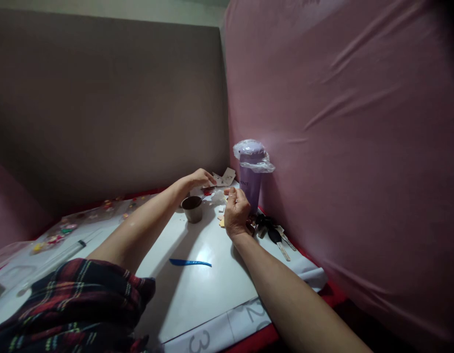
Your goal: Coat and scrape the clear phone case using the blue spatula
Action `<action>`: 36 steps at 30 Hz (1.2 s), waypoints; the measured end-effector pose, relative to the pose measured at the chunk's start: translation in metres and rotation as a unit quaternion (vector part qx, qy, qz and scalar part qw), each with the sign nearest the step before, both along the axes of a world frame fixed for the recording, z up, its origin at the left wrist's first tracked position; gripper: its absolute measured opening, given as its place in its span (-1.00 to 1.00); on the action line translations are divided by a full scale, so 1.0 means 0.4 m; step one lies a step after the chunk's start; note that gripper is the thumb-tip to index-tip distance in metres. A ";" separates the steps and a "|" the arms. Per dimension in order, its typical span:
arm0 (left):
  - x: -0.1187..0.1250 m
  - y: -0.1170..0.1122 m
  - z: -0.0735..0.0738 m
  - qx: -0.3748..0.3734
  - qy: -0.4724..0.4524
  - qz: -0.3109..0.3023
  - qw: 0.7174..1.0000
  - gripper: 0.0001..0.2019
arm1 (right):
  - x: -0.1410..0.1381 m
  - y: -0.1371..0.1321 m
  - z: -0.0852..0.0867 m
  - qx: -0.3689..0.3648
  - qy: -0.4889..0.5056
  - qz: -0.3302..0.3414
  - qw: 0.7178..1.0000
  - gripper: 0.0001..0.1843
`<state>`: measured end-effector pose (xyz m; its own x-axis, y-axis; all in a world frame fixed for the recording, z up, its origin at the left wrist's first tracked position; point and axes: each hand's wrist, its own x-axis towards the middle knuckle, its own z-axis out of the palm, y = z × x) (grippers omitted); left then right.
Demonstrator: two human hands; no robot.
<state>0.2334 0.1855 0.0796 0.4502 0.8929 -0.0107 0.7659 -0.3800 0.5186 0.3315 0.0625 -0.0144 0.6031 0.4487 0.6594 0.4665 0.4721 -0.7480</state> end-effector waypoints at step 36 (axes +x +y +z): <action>-0.370 -0.936 -0.125 0.243 -0.097 -0.081 0.962 -0.65 | -0.036 -0.109 0.046 0.122 -0.105 0.074 0.984 -0.69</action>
